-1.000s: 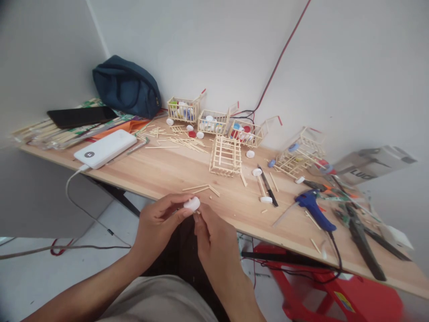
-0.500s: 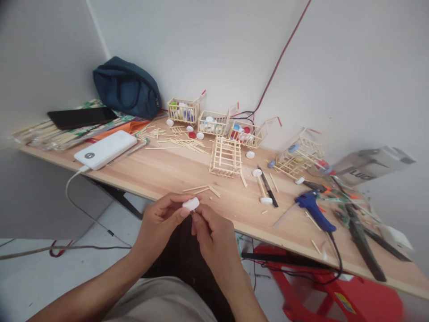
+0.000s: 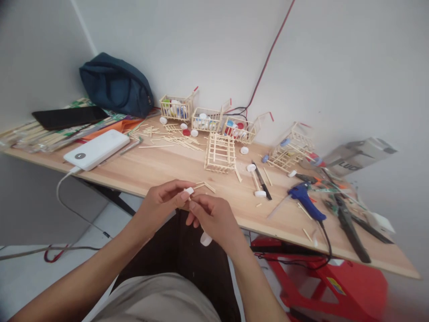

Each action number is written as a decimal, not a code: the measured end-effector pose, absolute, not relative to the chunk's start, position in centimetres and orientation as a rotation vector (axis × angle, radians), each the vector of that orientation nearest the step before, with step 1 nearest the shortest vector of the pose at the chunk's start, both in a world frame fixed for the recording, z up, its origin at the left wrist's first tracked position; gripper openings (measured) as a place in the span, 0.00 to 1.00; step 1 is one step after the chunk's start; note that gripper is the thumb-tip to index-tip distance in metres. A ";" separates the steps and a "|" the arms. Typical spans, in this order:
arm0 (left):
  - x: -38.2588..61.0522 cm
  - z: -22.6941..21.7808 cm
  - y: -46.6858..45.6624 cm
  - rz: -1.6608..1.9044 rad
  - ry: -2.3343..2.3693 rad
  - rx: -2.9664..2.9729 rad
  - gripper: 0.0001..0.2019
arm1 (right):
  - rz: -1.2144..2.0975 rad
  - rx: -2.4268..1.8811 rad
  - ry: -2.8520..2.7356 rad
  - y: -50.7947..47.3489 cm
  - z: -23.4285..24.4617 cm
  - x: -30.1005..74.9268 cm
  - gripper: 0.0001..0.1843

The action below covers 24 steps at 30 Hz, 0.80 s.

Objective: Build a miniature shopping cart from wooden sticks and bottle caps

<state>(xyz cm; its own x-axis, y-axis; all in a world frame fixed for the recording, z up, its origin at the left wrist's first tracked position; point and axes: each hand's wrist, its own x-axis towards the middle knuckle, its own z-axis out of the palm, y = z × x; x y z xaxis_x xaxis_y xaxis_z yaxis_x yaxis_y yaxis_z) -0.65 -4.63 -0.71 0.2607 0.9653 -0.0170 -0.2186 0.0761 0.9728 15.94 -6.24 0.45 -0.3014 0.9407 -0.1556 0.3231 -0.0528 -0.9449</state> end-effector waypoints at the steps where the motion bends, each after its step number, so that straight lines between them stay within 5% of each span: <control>1: -0.7 -0.8 -4.5 1.059 0.883 1.115 0.19 | 1.419 -1.341 -1.636 -6.0 0.3 16.1 0.13; 9: -0.4 -2.2 -3.3 1.205 0.871 0.805 0.15 | 1.410 -1.315 -1.578 -5.5 0.6 18.0 0.31; 24: 0.5 -1.9 -3.4 1.380 0.786 0.675 0.13 | 0.807 -1.518 -1.328 -8.6 -1.5 18.9 0.17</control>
